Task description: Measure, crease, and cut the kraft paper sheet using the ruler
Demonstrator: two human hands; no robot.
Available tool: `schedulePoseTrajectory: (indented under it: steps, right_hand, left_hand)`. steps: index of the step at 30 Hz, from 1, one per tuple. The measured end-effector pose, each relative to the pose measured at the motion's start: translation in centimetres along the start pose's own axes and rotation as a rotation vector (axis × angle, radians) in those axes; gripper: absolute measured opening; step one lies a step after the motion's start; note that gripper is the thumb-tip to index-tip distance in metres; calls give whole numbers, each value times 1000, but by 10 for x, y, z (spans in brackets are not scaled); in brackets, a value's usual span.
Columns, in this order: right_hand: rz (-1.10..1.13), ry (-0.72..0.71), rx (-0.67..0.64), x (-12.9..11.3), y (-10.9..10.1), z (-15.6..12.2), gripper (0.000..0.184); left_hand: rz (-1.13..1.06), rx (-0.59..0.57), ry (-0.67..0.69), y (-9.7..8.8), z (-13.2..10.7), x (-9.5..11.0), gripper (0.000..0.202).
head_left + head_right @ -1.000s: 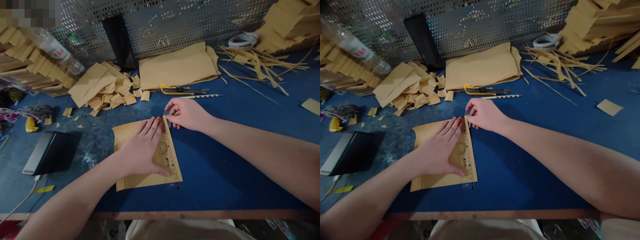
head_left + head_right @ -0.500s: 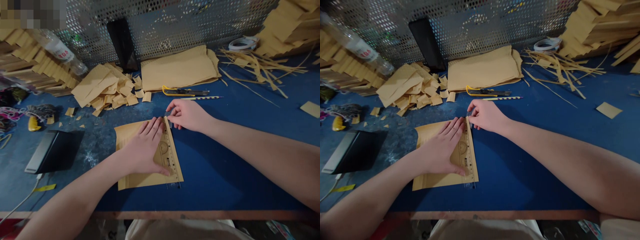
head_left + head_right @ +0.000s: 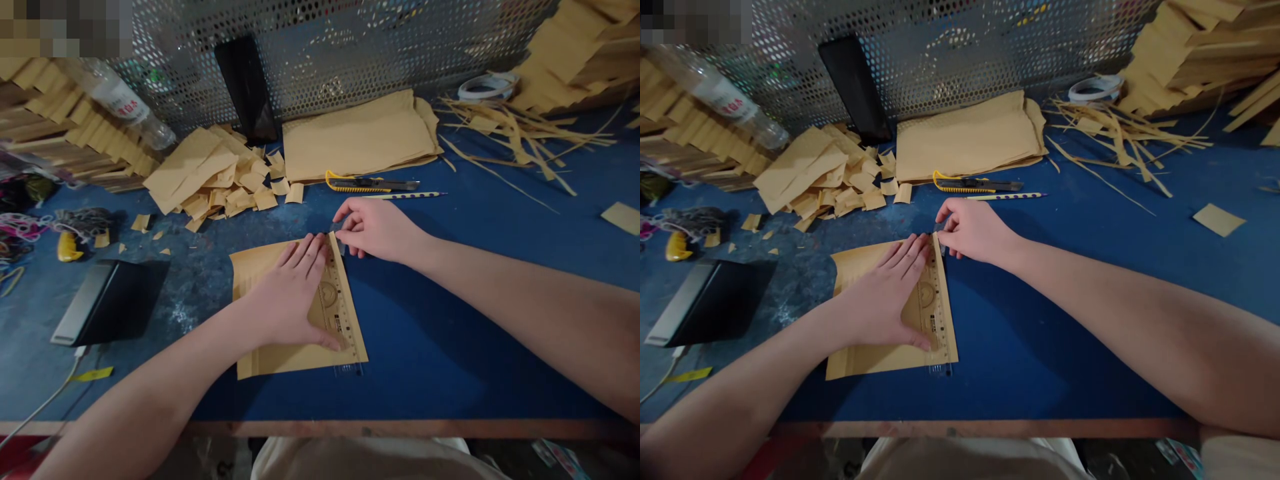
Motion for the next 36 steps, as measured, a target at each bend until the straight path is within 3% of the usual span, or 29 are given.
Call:
schedulePoseTrajectory:
  steps: [9,16,24,36]
  right_hand:
    - [-12,4,7,-2,1,0,18]
    - [-20,6,7,-3,0,-1,18]
    - [9,14,15,5,3,2,20]
    - [15,15,14,3,3,1,19]
  left_hand:
    - [10,13,15,0,0,0,139]
    - [4,-13,-5,-1,1,1,149]
    - [-12,31,12,2,0,-1,142]
    - [-9,5,-3,0,1,1,143]
Point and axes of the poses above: each hand's wrist, its own z-axis towards the middle knuckle, its own y-axis out of the palm, x = y × z, the point moved 2 cm from there along z, towards the middle knuckle, and after that the axes turned 4 degrees about x, right-handed, at the moved point
